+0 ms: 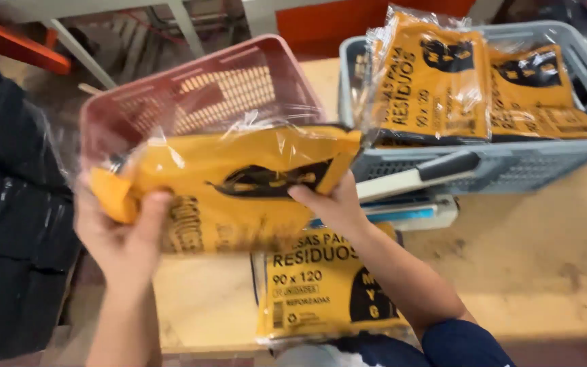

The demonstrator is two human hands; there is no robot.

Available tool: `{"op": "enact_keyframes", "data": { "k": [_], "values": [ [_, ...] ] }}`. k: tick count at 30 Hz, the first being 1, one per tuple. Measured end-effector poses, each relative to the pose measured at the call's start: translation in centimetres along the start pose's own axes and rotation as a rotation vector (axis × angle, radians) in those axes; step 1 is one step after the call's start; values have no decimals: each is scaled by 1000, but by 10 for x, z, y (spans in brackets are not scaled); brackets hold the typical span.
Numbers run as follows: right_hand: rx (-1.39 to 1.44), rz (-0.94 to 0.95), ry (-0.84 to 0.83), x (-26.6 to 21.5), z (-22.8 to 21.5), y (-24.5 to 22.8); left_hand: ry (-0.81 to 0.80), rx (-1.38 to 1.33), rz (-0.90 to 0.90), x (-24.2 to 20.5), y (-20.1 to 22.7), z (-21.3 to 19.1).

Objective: The person is using a manual heat sealer to seal the tops of yellow plastic bags and then sorting them into a storage bin.

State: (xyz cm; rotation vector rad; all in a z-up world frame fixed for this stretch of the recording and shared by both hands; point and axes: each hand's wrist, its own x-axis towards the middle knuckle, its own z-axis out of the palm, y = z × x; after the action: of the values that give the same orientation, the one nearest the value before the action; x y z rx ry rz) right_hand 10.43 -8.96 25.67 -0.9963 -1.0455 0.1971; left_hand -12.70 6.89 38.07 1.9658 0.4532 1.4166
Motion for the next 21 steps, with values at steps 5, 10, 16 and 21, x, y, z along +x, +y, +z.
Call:
{"op": "enact_keyframes", "data": {
  "k": [5,10,16,21],
  "values": [
    [86,445,116,-130,-84,52,-100,-100,-333,-114,-43,40],
    [-32,654,223,-158,-92,6,-70,-239,-653,-181,-60,107],
    [-164,746,321,-183,-105,29,-140,-146,-927,-230,-100,149],
    [-328,755,401,-176,-127,76,-245,16,-1048,-245,-131,156]
  ]
}}
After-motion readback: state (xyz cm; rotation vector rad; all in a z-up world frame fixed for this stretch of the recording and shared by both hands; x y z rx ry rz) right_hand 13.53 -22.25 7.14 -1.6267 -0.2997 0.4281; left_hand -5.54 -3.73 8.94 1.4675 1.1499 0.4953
